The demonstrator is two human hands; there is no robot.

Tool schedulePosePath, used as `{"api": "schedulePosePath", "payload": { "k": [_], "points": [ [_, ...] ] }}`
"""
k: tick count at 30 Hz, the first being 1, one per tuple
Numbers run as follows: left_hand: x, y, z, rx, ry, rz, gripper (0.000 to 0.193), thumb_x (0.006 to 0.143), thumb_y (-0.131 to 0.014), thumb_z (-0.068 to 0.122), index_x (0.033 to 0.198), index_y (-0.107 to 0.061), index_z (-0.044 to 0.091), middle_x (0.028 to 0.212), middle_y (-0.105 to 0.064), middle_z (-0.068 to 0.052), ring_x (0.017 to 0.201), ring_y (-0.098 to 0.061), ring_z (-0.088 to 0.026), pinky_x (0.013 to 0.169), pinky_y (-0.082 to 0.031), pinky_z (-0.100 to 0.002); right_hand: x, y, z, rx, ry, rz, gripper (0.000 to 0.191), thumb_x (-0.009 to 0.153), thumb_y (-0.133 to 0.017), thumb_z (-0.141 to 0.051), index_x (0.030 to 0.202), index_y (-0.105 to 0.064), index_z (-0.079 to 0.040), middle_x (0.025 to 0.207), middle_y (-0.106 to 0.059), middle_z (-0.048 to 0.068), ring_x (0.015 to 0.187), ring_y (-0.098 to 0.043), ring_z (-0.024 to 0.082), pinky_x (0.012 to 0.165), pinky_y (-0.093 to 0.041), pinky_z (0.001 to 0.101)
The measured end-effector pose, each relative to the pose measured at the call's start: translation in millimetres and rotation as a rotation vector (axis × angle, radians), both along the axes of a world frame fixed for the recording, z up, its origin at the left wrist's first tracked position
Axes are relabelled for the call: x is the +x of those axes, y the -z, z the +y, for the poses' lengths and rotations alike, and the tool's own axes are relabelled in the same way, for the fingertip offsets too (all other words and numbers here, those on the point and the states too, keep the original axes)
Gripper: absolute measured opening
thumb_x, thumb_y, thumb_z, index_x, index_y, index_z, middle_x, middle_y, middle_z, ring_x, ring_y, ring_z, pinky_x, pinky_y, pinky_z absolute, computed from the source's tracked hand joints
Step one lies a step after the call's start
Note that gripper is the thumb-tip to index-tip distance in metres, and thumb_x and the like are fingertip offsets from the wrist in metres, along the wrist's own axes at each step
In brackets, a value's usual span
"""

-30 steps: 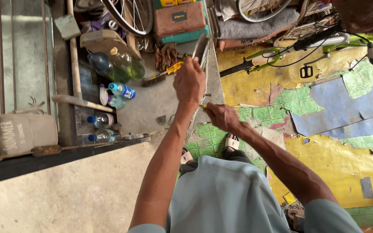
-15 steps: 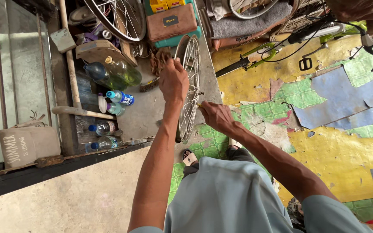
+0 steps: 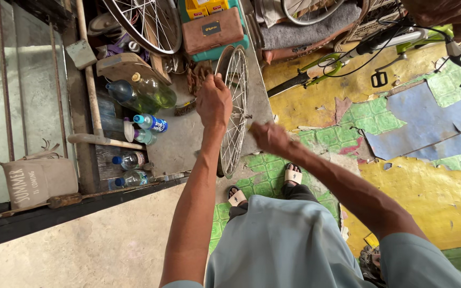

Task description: The person repeatedly adjusts the spokes of a bicycle wheel using a yellow spoke wrench. They rotate the wheel and tighten or loosen individual spokes to true the wheel. The person works methodically around the rim, checking alignment by hand.

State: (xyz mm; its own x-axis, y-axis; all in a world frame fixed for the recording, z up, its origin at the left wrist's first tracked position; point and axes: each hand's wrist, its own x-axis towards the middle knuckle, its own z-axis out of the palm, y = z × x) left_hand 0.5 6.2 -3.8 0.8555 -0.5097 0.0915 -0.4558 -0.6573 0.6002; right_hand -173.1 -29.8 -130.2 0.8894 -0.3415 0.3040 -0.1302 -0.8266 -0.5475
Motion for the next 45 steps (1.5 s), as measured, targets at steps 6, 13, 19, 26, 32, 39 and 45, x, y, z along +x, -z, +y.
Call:
{"api": "schedulePosePath", "payload": {
  "k": [6, 13, 19, 26, 32, 39, 45],
  "points": [
    [9.6, -3.8, -4.2, -0.026, -0.022, -0.018, 0.030, 0.098, -0.053, 0.034, 0.097, -0.070, 0.010, 0.097, -0.073, -0.019, 0.097, -0.066, -0.042, 0.082, -0.051, -0.051, -7.9, 15.2, 32.3, 0.367, 0.159, -0.118, 0.038, 0.111, -0.042, -0.020, 0.078, -0.055, -0.007, 0.066, -0.060, 0.000, 0.033, -0.035, 0.008, 0.024, -0.026, 0.0292],
    [7.7, -5.8, -7.7, -0.055, -0.063, 0.007, 0.032, 0.101, -0.054, 0.034, 0.093, -0.067, 0.006, 0.091, -0.073, -0.020, 0.092, -0.068, -0.042, 0.079, -0.051, -0.053, 11.6, -1.2, 42.3, 0.092, 0.261, -0.069, 0.034, 0.113, -0.036, -0.021, 0.092, -0.058, -0.003, 0.067, -0.055, 0.007, 0.047, -0.043, 0.014, 0.038, -0.039, 0.0346],
    [14.3, -14.5, -5.5, -0.064, -0.048, 0.058, 0.037, 0.102, -0.049, 0.037, 0.094, -0.068, 0.006, 0.092, -0.072, -0.019, 0.089, -0.069, -0.041, 0.078, -0.051, -0.052, 17.0, -20.1, 56.5, 0.952, 0.438, 0.062, 0.041, 0.107, -0.048, -0.032, 0.087, -0.065, -0.001, 0.059, -0.059, 0.007, 0.046, -0.055, 0.011, 0.043, -0.048, 0.0325],
    [24.9, -14.2, 1.7, -0.070, -0.132, 0.186, 0.040, 0.103, -0.047, 0.039, 0.098, -0.068, 0.006, 0.093, -0.075, -0.013, 0.084, -0.074, -0.032, 0.076, -0.053, -0.047, 34.4, 3.6, 61.8, 0.756, 0.467, 0.117, 0.047, 0.110, -0.037, -0.033, 0.078, -0.059, -0.005, 0.060, -0.055, 0.005, 0.044, -0.043, 0.014, 0.035, -0.040, 0.0347],
    [50.4, -8.3, 24.3, -0.300, -0.208, 0.476, 0.039, 0.107, -0.046, 0.036, 0.104, -0.061, 0.000, 0.084, -0.069, -0.012, 0.061, -0.067, -0.025, 0.053, -0.054, -0.037, 29.7, 7.2, 66.4, 0.723, 0.494, 0.001, 0.041, 0.108, -0.045, -0.031, 0.081, -0.059, -0.004, 0.060, -0.058, 0.010, 0.046, -0.051, 0.017, 0.040, -0.044, 0.0392],
    [66.8, -3.1, 57.0, -0.551, -0.297, 0.533, 0.032, 0.104, -0.046, 0.025, 0.099, -0.065, -0.001, 0.077, -0.072, -0.010, 0.052, -0.067, -0.017, 0.044, -0.056, -0.035, 40.9, 2.8, 76.3, 0.536, 0.373, -0.071, 0.037, 0.108, -0.047, -0.029, 0.087, -0.060, -0.001, 0.060, -0.060, 0.018, 0.044, -0.054, 0.027, 0.045, -0.045, 0.0458],
    [76.0, 1.3, 77.2, -0.520, -0.329, 0.591, 0.032, 0.105, -0.042, 0.028, 0.096, -0.060, 0.003, 0.075, -0.072, -0.010, 0.042, -0.064, -0.022, 0.042, -0.047, -0.035, 41.6, 18.9, 57.7, 0.695, 0.518, 0.119, 0.036, 0.109, -0.044, -0.028, 0.085, -0.061, -0.007, 0.058, -0.056, 0.007, 0.041, -0.047, 0.015, 0.033, -0.039, 0.0370]
  ]
}}
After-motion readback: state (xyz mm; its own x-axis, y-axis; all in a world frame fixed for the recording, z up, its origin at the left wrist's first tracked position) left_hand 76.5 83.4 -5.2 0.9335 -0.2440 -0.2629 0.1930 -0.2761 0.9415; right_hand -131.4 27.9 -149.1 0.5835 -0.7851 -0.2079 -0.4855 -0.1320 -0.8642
